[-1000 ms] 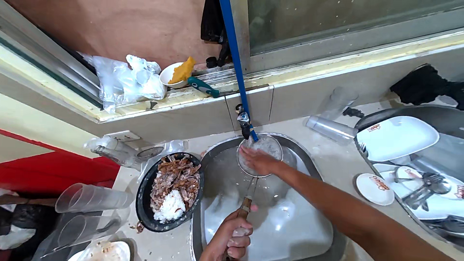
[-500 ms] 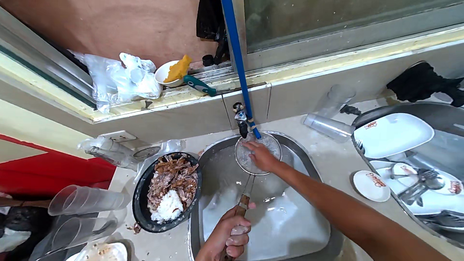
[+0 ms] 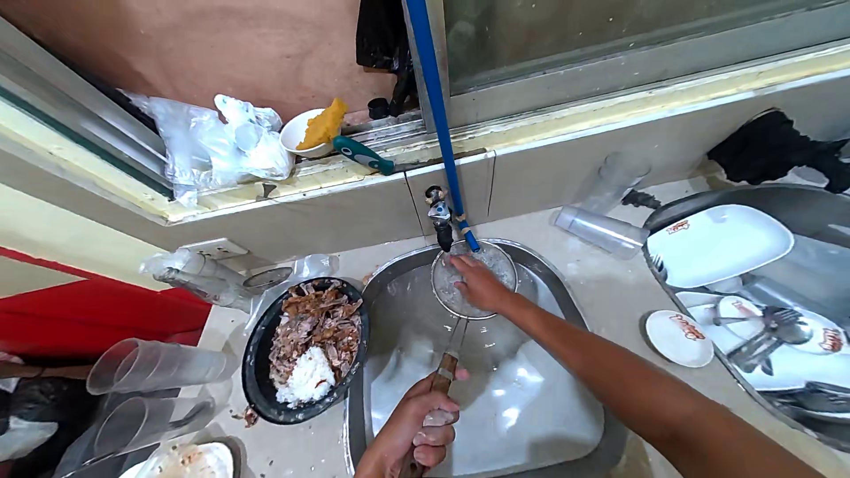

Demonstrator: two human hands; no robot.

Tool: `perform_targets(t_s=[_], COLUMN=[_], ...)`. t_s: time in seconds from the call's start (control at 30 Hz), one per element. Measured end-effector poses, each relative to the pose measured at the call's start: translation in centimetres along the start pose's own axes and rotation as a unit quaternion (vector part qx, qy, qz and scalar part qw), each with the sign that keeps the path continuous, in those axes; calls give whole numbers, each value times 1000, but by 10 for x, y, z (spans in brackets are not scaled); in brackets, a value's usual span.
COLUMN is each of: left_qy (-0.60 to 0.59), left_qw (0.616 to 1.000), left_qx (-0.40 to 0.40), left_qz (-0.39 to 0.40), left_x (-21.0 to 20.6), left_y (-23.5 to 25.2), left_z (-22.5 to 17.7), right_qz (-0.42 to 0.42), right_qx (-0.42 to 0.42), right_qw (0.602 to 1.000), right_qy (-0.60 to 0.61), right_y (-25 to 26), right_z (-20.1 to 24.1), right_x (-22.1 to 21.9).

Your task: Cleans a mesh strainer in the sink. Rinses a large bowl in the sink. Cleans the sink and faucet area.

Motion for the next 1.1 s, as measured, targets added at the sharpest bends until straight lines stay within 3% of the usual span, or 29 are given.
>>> perform_targets(t_s=[0.67,0.77,0.83,0.93,1.03,1.1], left_qy=[18,14,23,26,17,-4], left_qw=[1000,1000,999,997,991,984], left_qx=[9,-1,-4,-11,-48,-88], left_qz=[-13,-14,-31,-65,-120,-156], left_x=[-4,-3,-4,-5,-16,-32], left_y=[-2,-3,-3,-12,-16,-8], left_z=[-8,-8,-7,-3,3,-2], right_qz=[1,-26,7,163,102,119], right_qx=[8,-35,-43,54,-18,-22], right_qw=[999,998,997,984,985,988], right_qy=[-45,-50,-58,-38,-135,-96], right_y=[-4,-6,-10,-7,-4,-1], right_z=[-2,6,20,17,-3,18], right_x=[-3,-2,-11,-31,-32,-37])
Point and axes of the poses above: each hand's wrist, its own y-axis towards the middle knuckle, its own x-axis out of the back of the hand, z = x × y, the point moved 3 cm from there along y, towards the middle knuckle, and after that the axes turned 15 degrees about z, right-handed, at the moved point
